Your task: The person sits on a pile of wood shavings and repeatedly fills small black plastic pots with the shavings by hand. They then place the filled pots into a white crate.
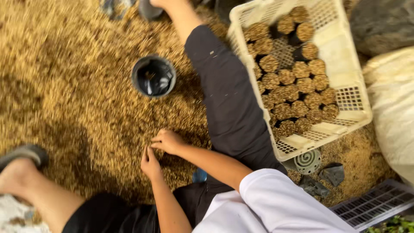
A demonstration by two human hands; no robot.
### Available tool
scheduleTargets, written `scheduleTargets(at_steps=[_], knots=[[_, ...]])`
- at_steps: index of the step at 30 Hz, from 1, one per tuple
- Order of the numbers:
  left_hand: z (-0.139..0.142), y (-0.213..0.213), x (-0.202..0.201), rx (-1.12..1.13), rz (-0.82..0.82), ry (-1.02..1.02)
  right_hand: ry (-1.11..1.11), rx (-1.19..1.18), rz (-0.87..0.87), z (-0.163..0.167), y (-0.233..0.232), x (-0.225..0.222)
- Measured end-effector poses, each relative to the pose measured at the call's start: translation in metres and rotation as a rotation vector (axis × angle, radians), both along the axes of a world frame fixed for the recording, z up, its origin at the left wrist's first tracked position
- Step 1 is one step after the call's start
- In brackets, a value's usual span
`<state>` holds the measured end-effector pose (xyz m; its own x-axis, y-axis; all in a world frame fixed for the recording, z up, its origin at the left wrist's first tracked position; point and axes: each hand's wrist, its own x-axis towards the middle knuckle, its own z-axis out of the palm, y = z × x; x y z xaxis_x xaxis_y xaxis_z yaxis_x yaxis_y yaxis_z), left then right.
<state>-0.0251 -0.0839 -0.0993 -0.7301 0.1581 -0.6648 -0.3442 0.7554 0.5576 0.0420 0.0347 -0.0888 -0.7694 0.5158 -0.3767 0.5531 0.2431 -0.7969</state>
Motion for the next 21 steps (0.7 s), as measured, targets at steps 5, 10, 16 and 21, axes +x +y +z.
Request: scheduleTargets(at_steps=[5,10,16,21], knots=[[0.013,0.000,0.007,0.129,0.291,-0.122,0.000,0.017,-0.061,0.020,0.013,-0.010],[-0.001,-0.020,-0.001,0.329,0.315,-0.090,0.262,-0.095,-0.289,0.086,0.099,-0.005],[-0.007,-0.017,0.003,0.221,0.201,-0.085,0.436,0.474,-0.707,0.141,0.294,0.150],[0.019,-0.003,0.018,0.038,0.062,-0.019,-0.154,0.433,-0.911,0.097,0.393,0.320]])
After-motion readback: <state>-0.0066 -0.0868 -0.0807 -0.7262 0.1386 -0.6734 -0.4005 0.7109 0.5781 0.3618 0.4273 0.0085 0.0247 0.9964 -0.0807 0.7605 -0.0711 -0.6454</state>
